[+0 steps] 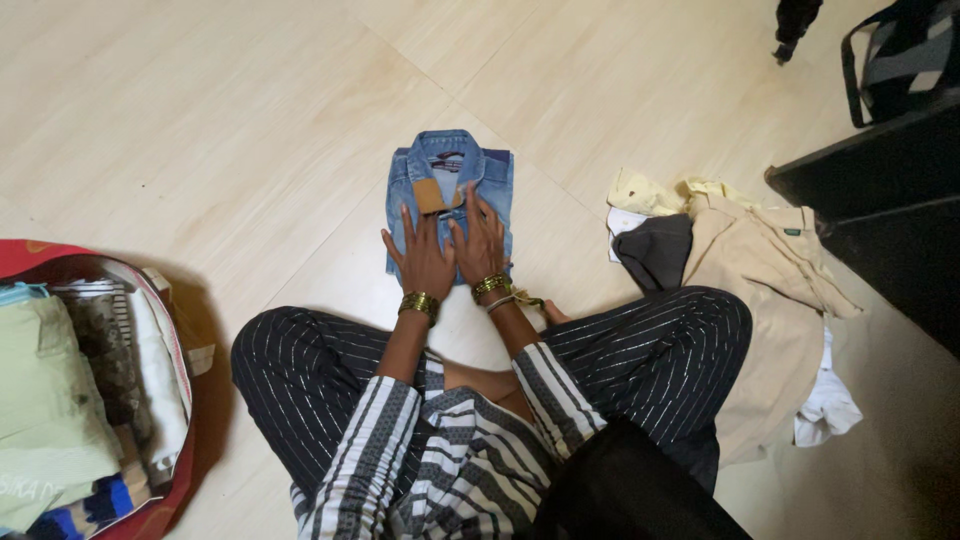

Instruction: The person buttons a denim shirt, spreads it flat on the floor, and folds it into a square before placing it into a bag.

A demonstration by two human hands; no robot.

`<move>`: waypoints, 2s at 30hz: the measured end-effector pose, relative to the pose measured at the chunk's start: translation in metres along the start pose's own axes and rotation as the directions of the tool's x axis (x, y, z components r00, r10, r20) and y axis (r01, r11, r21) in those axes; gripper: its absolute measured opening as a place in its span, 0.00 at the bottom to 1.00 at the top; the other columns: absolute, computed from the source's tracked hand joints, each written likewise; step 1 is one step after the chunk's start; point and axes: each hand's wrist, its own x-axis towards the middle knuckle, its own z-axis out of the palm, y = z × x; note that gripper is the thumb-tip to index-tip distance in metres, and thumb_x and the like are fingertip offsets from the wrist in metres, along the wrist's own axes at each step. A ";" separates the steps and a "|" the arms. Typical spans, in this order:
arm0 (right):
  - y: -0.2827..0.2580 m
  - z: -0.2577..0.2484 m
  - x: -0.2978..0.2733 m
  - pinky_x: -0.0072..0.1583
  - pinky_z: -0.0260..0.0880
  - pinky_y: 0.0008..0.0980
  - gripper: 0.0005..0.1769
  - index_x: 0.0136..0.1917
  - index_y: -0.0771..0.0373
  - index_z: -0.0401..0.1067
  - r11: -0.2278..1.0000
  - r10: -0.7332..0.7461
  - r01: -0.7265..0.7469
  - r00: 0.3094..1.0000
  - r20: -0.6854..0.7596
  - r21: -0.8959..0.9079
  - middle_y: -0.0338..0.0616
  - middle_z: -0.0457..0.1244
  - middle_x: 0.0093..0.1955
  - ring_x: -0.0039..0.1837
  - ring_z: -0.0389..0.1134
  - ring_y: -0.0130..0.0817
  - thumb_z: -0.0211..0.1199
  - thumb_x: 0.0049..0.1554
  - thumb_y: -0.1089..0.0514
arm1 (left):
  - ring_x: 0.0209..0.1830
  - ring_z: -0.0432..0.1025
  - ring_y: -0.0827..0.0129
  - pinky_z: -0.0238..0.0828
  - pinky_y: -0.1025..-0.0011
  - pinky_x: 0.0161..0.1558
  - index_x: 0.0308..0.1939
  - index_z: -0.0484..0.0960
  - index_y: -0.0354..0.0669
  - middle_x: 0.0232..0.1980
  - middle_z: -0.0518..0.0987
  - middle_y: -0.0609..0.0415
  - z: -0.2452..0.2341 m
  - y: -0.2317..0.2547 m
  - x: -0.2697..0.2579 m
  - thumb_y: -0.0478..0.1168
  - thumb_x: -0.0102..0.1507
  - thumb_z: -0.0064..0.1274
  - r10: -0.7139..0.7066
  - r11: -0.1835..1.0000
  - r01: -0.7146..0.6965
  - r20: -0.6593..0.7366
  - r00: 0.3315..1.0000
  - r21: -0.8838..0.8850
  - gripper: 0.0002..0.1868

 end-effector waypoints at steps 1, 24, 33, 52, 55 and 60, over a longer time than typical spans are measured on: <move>-0.002 0.000 -0.001 0.73 0.53 0.52 0.44 0.85 0.60 0.40 1.000 0.011 -0.011 1.000 -0.027 0.025 0.60 0.58 0.75 0.76 0.56 0.53 0.54 0.65 0.44 | 0.85 0.35 0.50 0.21 0.33 0.73 0.73 0.64 0.32 0.79 0.61 0.42 0.003 -0.001 -0.003 0.46 0.69 0.44 0.006 1.000 -0.007 -0.056 0.998 -0.021 0.31; 0.011 -0.001 -0.003 0.79 0.40 0.51 0.33 0.82 0.61 0.51 0.960 0.034 -0.018 0.998 0.052 -0.280 0.46 0.45 0.85 0.86 0.42 0.41 0.44 0.69 0.45 | 0.85 0.42 0.56 0.22 0.38 0.78 0.83 0.49 0.62 0.85 0.48 0.49 -0.002 0.013 -0.001 0.41 0.67 0.41 0.050 0.976 -0.068 0.088 0.995 0.209 0.39; 0.016 0.000 -0.024 0.80 0.31 0.55 0.36 0.84 0.65 0.39 0.955 0.115 -0.063 0.979 0.167 -0.290 0.49 0.34 0.87 0.87 0.34 0.41 0.35 0.70 0.45 | 0.83 0.41 0.55 0.21 0.31 0.73 0.81 0.49 0.60 0.83 0.48 0.47 -0.011 0.015 0.001 0.52 0.72 0.33 0.015 0.995 -0.024 0.093 0.996 0.100 0.32; 0.037 0.000 0.026 0.81 0.31 0.58 0.37 0.85 0.60 0.41 0.938 0.039 0.052 0.966 0.255 -0.342 0.41 0.33 0.89 0.88 0.33 0.37 0.40 0.65 0.54 | 0.85 0.39 0.55 0.27 0.29 0.72 0.82 0.51 0.51 0.85 0.46 0.46 0.004 0.017 0.007 0.48 0.70 0.42 -0.005 0.998 0.005 -0.001 1.000 0.066 0.36; 0.033 -0.005 0.027 0.80 0.30 0.58 0.37 0.82 0.55 0.43 0.892 0.097 0.073 0.933 0.345 -0.447 0.43 0.30 0.89 0.88 0.29 0.42 0.45 0.62 0.52 | 0.85 0.39 0.56 0.27 0.28 0.71 0.81 0.50 0.50 0.84 0.46 0.46 0.002 0.019 0.007 0.48 0.69 0.43 -0.018 0.997 0.017 0.007 1.000 0.077 0.37; 0.040 0.017 0.100 0.80 0.31 0.58 0.45 0.85 0.59 0.34 0.904 0.193 -0.069 0.947 0.257 -0.423 0.42 0.27 0.88 0.87 0.28 0.40 0.46 0.59 0.56 | 0.85 0.39 0.54 0.28 0.29 0.71 0.81 0.51 0.49 0.84 0.46 0.44 -0.003 0.022 0.007 0.47 0.68 0.43 -0.012 0.998 0.012 0.005 1.000 0.067 0.38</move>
